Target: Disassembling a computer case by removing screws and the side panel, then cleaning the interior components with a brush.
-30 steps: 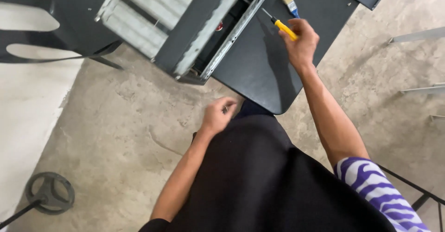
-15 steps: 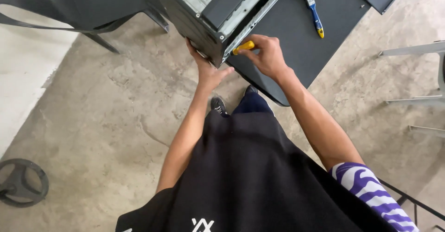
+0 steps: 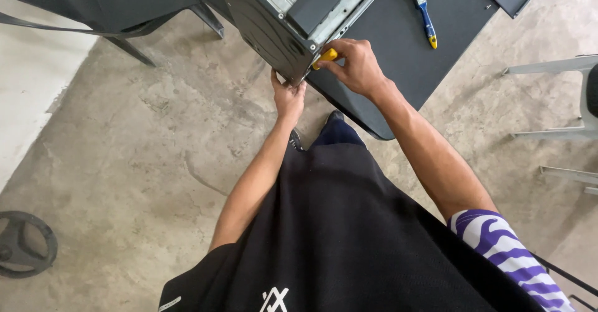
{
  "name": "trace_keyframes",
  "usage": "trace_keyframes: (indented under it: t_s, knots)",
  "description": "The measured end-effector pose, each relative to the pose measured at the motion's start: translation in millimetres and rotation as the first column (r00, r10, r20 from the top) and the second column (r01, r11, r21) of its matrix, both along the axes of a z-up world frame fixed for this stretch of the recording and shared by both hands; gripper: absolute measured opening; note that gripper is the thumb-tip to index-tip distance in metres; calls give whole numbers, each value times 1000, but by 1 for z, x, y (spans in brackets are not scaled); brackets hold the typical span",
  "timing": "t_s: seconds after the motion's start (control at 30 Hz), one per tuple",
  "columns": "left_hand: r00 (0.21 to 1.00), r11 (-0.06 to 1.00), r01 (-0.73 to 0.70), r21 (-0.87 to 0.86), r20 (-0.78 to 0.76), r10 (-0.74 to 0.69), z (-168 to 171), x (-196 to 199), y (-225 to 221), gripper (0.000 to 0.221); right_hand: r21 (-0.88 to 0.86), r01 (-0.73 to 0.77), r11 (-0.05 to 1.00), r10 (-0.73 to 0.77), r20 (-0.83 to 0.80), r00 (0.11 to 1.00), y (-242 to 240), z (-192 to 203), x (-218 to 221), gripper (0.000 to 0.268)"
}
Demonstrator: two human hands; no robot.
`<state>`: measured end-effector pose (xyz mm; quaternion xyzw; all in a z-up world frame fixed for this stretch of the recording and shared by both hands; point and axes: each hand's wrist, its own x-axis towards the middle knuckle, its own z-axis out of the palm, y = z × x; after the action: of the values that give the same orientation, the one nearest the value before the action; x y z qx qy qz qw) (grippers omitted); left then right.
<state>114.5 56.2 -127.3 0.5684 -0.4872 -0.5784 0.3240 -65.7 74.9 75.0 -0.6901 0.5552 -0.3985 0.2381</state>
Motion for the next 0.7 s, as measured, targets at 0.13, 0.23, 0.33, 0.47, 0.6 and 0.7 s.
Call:
trace_keyframes:
  t_s: [0.13,0.23,0.33,0.47,0.6,0.7]
  knots:
    - [988,995,-13,100,-155,28,34,-6,3,106,31,-10,999,9,27,1000,-4,6,-2,27]
    - [994,999,-37,10,-102,38,48,-5,5,120,57,-17,998,15,30,999,-3,3,-1,27]
    - [999,990,-33,-136,-12,31,68,-5,7,125,55,-20,998,20,3,1000,-3,-3,-5,29]
    - [1000,983,-18,-184,0,18,56,-3,7,119,45,-29,999,29,-1,1000,-3,5,2,28]
    - [999,981,-38,-190,14,42,70,-5,9,120,65,-23,998,23,3,1000,1,11,9,24]
    - [999,984,-46,-173,15,50,66,-6,8,119,54,61,997,-61,5,998,3,-4,8,29]
